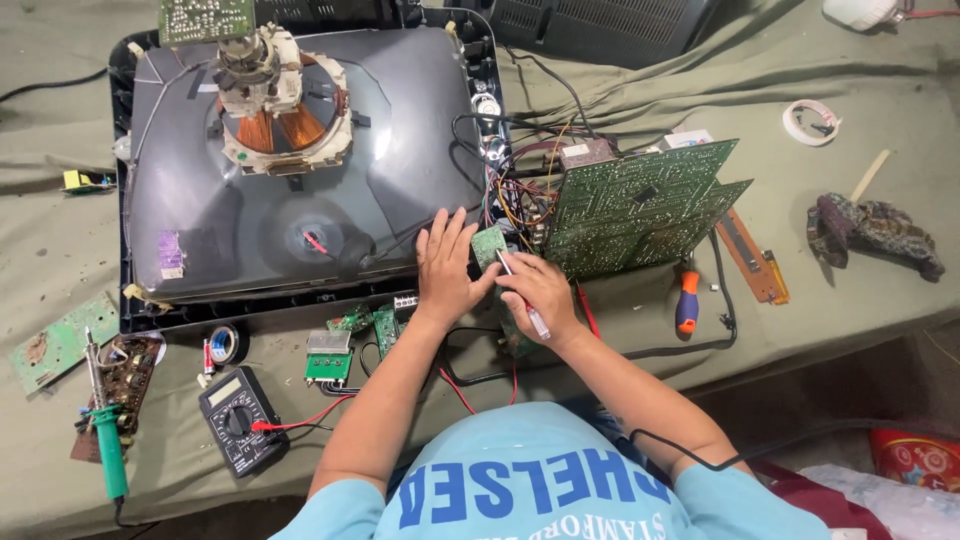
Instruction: Inspecting and testing electronic components on a circuit board using a multimeter and a probe tool.
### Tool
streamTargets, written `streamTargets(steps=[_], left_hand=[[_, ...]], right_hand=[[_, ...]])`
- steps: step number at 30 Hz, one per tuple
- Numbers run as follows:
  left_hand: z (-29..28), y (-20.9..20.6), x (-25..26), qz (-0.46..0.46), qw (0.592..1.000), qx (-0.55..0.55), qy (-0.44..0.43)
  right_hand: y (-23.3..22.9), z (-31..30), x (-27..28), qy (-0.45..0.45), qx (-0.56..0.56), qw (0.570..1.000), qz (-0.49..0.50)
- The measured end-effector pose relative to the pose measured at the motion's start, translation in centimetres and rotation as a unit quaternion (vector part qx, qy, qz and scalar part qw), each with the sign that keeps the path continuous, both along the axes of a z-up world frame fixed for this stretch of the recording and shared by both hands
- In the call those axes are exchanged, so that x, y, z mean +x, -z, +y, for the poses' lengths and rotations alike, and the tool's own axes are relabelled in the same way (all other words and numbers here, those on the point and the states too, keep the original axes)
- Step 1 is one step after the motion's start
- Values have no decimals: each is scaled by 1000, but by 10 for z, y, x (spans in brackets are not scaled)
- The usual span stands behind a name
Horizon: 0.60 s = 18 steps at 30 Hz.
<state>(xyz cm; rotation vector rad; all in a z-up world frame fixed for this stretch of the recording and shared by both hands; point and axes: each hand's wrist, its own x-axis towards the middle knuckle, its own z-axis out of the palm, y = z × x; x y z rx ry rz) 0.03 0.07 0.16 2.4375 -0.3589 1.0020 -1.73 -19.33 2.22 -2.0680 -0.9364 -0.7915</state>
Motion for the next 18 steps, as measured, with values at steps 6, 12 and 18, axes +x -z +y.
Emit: streamTargets(steps=[6, 12, 18], left_hand=[[0, 2, 0, -2, 1000, 0, 0], [0, 2, 1, -4, 1000, -3, 2], [0, 0, 0, -3, 1000, -5, 1]], right_hand=[[0, 1, -2, 9, -14, 1000, 3], [-2, 3, -4, 2, -11, 1000, 7], [-3, 3, -6, -9, -4, 1000, 10]])
